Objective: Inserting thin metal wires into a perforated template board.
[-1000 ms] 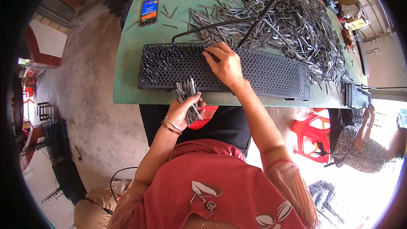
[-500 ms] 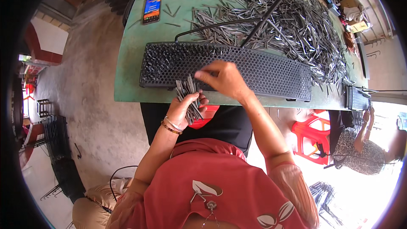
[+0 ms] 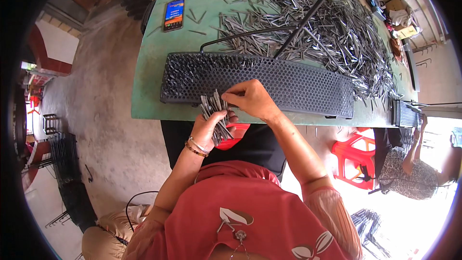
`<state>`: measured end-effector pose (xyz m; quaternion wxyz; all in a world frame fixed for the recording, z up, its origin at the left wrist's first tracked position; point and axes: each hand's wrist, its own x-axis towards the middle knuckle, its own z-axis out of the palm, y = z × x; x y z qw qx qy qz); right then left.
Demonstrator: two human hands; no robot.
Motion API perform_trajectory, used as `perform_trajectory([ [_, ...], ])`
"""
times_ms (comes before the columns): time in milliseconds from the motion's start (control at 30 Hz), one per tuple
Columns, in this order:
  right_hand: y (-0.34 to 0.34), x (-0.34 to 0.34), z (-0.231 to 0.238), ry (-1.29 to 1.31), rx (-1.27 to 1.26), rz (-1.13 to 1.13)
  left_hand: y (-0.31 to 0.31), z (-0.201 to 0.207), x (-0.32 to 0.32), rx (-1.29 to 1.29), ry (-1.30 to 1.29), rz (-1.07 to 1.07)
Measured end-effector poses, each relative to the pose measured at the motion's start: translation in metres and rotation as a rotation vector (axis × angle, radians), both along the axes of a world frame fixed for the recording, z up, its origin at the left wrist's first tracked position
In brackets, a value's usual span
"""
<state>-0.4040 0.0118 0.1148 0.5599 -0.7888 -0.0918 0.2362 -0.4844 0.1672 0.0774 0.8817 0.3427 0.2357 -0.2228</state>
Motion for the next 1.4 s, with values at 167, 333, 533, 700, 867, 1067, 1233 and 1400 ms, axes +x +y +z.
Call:
perform_trajectory([
  [167, 0.003, 0.014, 0.005, -0.092, 0.087, -0.188, 0.002, -0.002, 0.0, -0.005, 0.04, 0.022],
  [333, 0.023, 0.042, -0.005, -0.387, 0.105, -0.284, 0.0, -0.007, -0.002, -0.002, 0.078, 0.024],
  [533, 0.027, 0.057, -0.019, -0.504, 0.057, -0.182, -0.001, -0.005, -0.002, -0.023, 0.085, -0.007],
  [700, 0.028, 0.057, -0.019, -0.639, 0.027, -0.13, 0.003, -0.008, -0.003, -0.053, 0.063, -0.011],
  [867, 0.023, 0.061, -0.023, -0.722, 0.055, -0.054, 0.002, -0.005, -0.001, -0.033, 0.072, -0.019],
  [1067, 0.021, 0.06, -0.022, -0.675, 0.047, -0.032, 0.003, -0.004, -0.002, -0.029, 0.049, -0.029],
  [1233, 0.024, 0.059, -0.023, -0.729, 0.036, -0.027, 0.003, -0.003, -0.002, -0.003, 0.073, -0.017],
  [1400, 0.024, 0.057, -0.025, -0.678, 0.031, -0.027, 0.003, 0.0, -0.001, -0.003, 0.059, -0.004],
])
